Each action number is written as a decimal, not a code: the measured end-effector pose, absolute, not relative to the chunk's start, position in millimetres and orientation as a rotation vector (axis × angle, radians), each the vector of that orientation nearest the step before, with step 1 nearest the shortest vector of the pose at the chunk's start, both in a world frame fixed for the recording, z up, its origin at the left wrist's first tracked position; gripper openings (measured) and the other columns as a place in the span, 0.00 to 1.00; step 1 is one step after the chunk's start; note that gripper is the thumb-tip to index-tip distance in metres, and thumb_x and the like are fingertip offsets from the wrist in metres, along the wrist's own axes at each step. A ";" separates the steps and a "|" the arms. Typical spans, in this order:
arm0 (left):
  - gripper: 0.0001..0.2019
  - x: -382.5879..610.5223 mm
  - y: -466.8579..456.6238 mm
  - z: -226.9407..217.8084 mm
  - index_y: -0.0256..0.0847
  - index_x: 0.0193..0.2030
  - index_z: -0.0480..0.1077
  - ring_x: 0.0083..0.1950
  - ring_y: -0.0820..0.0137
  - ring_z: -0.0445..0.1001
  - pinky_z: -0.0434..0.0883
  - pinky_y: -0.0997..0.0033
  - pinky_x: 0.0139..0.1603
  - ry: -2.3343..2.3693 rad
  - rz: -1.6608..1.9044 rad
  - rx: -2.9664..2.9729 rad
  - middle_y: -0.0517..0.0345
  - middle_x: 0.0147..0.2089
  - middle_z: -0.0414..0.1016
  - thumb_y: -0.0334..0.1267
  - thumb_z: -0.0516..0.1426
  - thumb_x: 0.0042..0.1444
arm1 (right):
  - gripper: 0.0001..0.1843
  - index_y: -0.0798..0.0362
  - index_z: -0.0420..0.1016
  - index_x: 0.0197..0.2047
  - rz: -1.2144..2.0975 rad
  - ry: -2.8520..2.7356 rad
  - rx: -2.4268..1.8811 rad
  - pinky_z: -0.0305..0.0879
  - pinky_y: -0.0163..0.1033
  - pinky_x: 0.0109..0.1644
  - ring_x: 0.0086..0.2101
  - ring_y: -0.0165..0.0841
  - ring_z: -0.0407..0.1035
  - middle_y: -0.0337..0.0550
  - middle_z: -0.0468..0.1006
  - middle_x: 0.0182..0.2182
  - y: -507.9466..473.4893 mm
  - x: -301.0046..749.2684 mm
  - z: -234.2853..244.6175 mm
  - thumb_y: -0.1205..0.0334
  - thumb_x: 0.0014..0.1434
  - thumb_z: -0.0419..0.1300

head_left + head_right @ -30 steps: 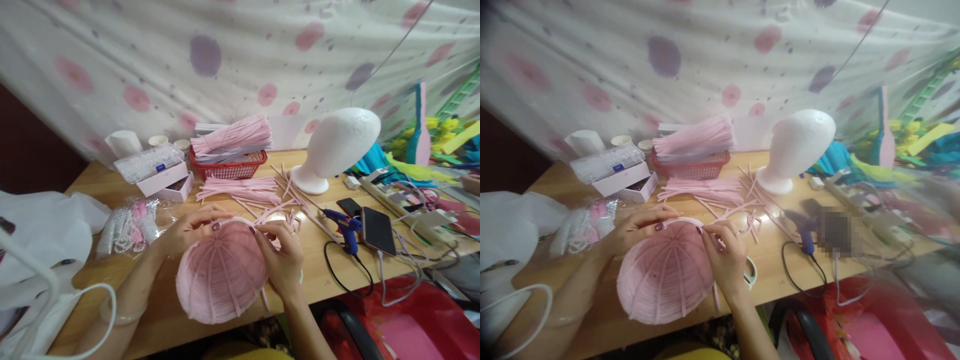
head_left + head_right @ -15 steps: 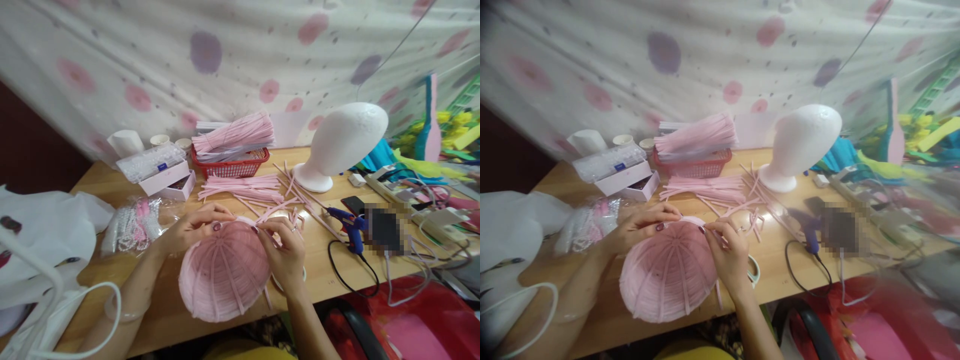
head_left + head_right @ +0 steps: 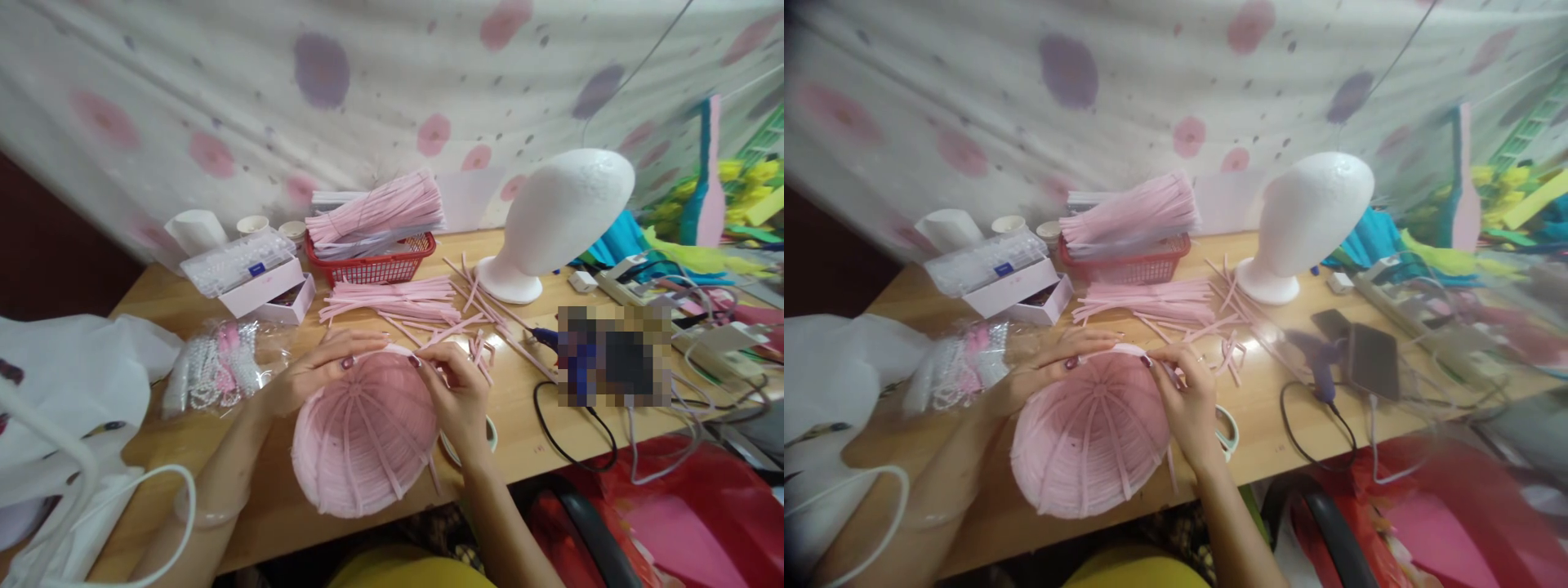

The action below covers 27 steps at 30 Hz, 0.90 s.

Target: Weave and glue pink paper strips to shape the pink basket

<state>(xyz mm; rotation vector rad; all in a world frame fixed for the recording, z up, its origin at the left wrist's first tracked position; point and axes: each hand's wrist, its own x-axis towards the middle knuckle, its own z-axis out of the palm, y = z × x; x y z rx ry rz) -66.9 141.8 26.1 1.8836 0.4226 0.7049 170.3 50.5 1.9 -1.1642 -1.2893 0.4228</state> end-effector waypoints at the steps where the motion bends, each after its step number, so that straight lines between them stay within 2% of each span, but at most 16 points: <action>1: 0.22 -67.4 140.8 25.0 0.52 0.67 0.72 0.76 0.53 0.58 0.49 0.49 0.78 0.434 0.703 1.860 0.54 0.73 0.69 0.51 0.52 0.71 | 0.03 0.48 0.81 0.38 0.441 -1.279 -1.167 0.68 0.39 0.40 0.36 0.34 0.73 0.39 0.80 0.33 51.6 170.1 1.0 0.65 0.66 0.66; 5: 0.21 -68.3 137.7 26.9 0.50 0.66 0.73 0.76 0.54 0.60 0.49 0.51 0.79 0.502 0.663 1.750 0.55 0.73 0.69 0.45 0.51 0.72 | 0.04 0.48 0.82 0.38 0.524 -1.236 -1.198 0.68 0.41 0.42 0.37 0.36 0.73 0.41 0.80 0.34 57.6 169.9 -2.0 0.60 0.65 0.67; 8: 0.22 -66.3 136.4 30.5 0.46 0.66 0.73 0.74 0.53 0.65 0.57 0.53 0.76 0.517 0.649 1.691 0.52 0.71 0.71 0.47 0.52 0.71 | 0.05 0.49 0.82 0.38 0.548 -1.222 -1.206 0.69 0.40 0.42 0.36 0.35 0.74 0.41 0.81 0.33 64.1 170.5 -4.3 0.58 0.65 0.68; 11: 0.23 -64.5 136.2 30.8 0.46 0.66 0.73 0.71 0.53 0.68 0.63 0.54 0.72 0.526 0.654 1.644 0.52 0.71 0.72 0.50 0.51 0.70 | 0.08 0.50 0.82 0.36 0.555 -1.220 -1.205 0.71 0.40 0.40 0.34 0.35 0.74 0.41 0.81 0.32 69.3 170.9 -6.0 0.55 0.64 0.67; 14: 0.23 -65.3 136.5 29.0 0.46 0.65 0.74 0.72 0.53 0.67 0.62 0.55 0.72 0.546 0.674 1.628 0.52 0.71 0.71 0.50 0.52 0.70 | 0.09 0.50 0.82 0.36 0.536 -1.235 -1.210 0.72 0.40 0.39 0.34 0.35 0.75 0.42 0.82 0.32 68.3 170.7 -4.7 0.55 0.65 0.66; 21: 0.20 -69.2 136.5 26.4 0.46 0.62 0.76 0.71 0.53 0.67 0.58 0.56 0.74 0.579 0.760 1.622 0.53 0.68 0.74 0.49 0.53 0.70 | 0.04 0.48 0.84 0.41 0.252 -1.300 -1.303 0.67 0.36 0.34 0.33 0.32 0.71 0.40 0.80 0.34 45.4 168.8 1.5 0.63 0.66 0.66; 24: 0.19 -69.4 134.9 26.9 0.47 0.61 0.77 0.70 0.54 0.68 0.60 0.56 0.73 0.577 0.772 1.619 0.54 0.67 0.75 0.48 0.53 0.70 | 0.03 0.49 0.83 0.40 0.231 -1.254 -1.340 0.65 0.36 0.32 0.31 0.32 0.69 0.40 0.78 0.33 42.7 166.5 -0.2 0.62 0.66 0.67; 27: 0.19 -70.3 132.9 29.0 0.49 0.64 0.75 0.72 0.55 0.66 0.59 0.55 0.75 0.569 0.767 1.624 0.55 0.70 0.73 0.46 0.52 0.71 | 0.03 0.50 0.82 0.37 0.246 -1.211 -1.342 0.63 0.36 0.32 0.29 0.31 0.66 0.39 0.77 0.30 45.3 162.9 0.2 0.62 0.65 0.68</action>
